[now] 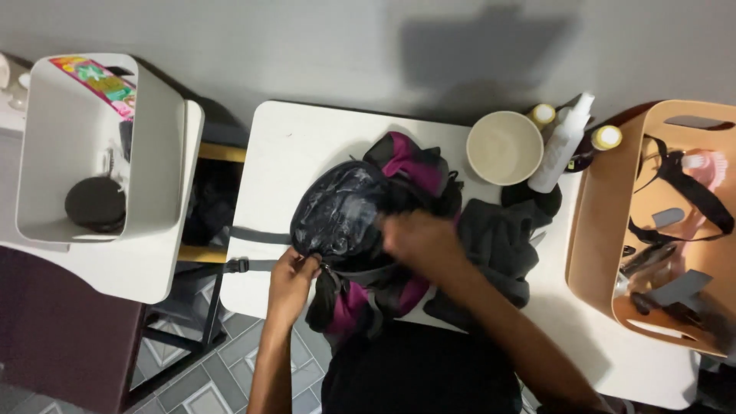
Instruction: The person uses a small tool to scrape a white substance from the inside lining of a purple and black backpack and then wipes the area with a dark cloth.
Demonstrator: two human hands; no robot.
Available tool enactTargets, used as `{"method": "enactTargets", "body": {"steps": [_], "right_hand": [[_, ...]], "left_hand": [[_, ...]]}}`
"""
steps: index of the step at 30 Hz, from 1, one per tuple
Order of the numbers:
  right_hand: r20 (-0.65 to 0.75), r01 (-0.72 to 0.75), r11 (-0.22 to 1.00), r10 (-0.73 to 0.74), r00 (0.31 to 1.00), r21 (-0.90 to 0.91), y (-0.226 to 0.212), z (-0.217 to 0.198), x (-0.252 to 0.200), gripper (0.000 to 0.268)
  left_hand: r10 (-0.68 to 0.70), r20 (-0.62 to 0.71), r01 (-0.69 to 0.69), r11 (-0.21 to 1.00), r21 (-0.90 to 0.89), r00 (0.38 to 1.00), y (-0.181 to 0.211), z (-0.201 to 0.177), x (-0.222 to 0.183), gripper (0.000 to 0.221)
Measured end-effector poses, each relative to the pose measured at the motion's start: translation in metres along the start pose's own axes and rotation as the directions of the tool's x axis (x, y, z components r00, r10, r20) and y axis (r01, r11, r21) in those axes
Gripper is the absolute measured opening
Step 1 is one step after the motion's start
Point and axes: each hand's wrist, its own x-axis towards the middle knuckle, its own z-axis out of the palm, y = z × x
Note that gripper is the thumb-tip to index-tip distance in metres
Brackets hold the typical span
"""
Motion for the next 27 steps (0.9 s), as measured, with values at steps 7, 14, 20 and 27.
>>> {"method": "enactTargets", "body": {"steps": [7, 14, 20, 27], "right_hand": [[-0.008, -0.041, 0.997, 0.04, 0.999, -0.073, 0.002, 0.006, -0.017, 0.019], [-0.009, -0.195, 0.979, 0.196, 0.981, 0.06, 0.011, -0.002, -0.017, 0.017], [-0.218, -0.298, 0.947, 0.267, 0.939, -0.121, 0.024, -0.003, -0.025, 0.011], [-0.189, -0.205, 0.963, 0.172, 0.967, -0.175, 0.017, -0.009, -0.016, 0.008]], "left_hand": [[0.428, 0.144, -0.382, 0.546, 0.746, 0.892, 0.181, 0.013, -0.056, 0.085], [0.438, 0.617, -0.692, 0.015, 0.722, 0.654, 0.181, 0.083, 0.055, 0.033], [0.281, 0.59, -0.65, 0.234, 0.723, 0.757, 0.189, 0.088, 0.059, 0.031], [0.283, 0.554, -0.612, 0.51, 0.604, 0.783, 0.186, 0.08, 0.064, 0.022]]}}
